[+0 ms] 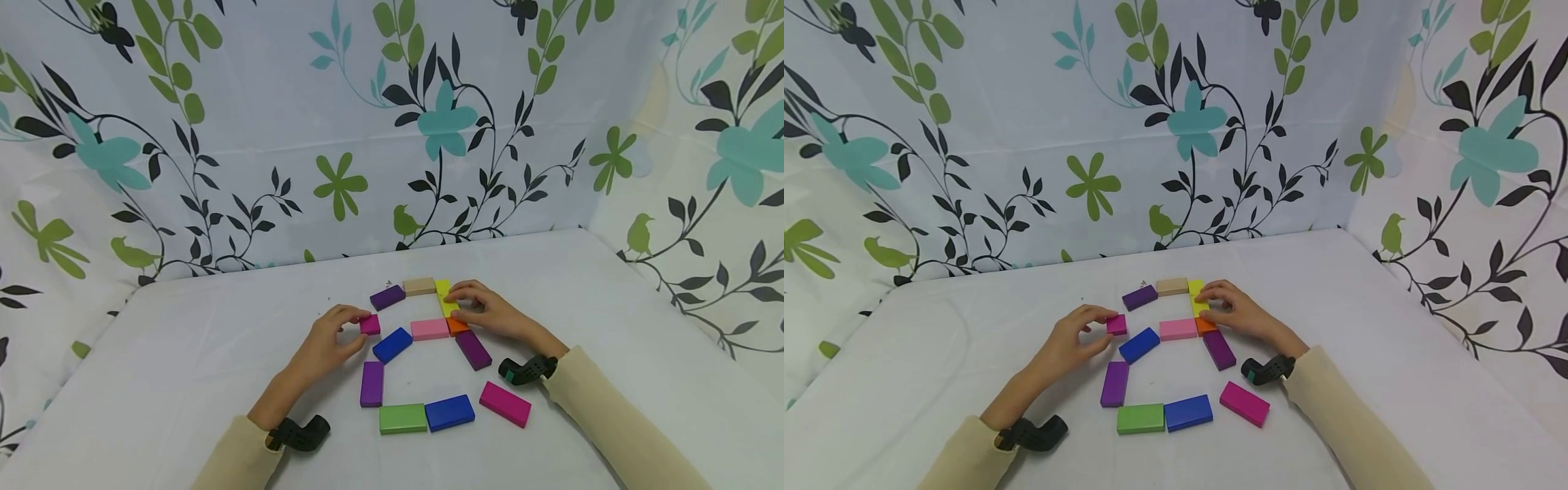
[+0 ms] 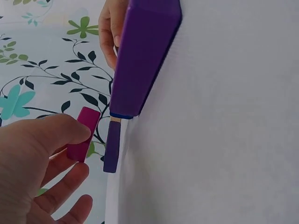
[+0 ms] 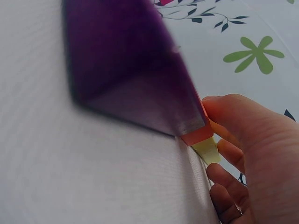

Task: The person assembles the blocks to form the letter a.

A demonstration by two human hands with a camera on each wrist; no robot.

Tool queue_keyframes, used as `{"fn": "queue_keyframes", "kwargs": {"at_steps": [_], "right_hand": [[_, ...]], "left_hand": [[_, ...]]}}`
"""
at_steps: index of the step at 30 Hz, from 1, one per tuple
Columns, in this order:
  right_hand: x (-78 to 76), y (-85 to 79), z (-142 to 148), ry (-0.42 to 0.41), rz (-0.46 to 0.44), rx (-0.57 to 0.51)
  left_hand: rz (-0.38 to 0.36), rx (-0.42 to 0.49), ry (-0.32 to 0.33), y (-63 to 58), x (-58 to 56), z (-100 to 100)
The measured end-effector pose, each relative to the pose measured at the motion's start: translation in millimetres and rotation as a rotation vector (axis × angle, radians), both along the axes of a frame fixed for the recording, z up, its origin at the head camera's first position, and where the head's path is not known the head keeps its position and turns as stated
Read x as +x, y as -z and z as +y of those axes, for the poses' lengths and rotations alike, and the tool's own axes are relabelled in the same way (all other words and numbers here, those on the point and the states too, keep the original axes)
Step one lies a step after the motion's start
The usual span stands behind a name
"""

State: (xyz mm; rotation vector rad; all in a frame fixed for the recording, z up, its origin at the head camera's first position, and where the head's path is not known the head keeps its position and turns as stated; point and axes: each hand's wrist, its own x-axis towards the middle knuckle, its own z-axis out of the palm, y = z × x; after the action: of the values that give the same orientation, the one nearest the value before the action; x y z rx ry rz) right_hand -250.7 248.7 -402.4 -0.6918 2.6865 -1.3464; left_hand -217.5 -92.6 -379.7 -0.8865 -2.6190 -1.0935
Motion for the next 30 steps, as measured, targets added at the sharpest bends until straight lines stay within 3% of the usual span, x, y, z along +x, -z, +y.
{"fn": "queue_keyframes", "kwargs": {"at_steps": [14, 24, 30], "right_hand": [[-3.2, -4.9, -2.1, -0.017, 0.025, 0.013], [1.5, -3.0, -1.5, -0.012, 0.012, -0.001], [1.9, -2.8, -1.1, -0.003, 0.009, -0.002]], "left_hand": [[-0.012, 0.011, 0.092, -11.6, 10.4, 15.4], [0.011, -0.028, 0.193, -14.3, 16.6, 31.4], [-0.005, -0.058, 0.221, -18.2, 23.4, 40.8]]}}
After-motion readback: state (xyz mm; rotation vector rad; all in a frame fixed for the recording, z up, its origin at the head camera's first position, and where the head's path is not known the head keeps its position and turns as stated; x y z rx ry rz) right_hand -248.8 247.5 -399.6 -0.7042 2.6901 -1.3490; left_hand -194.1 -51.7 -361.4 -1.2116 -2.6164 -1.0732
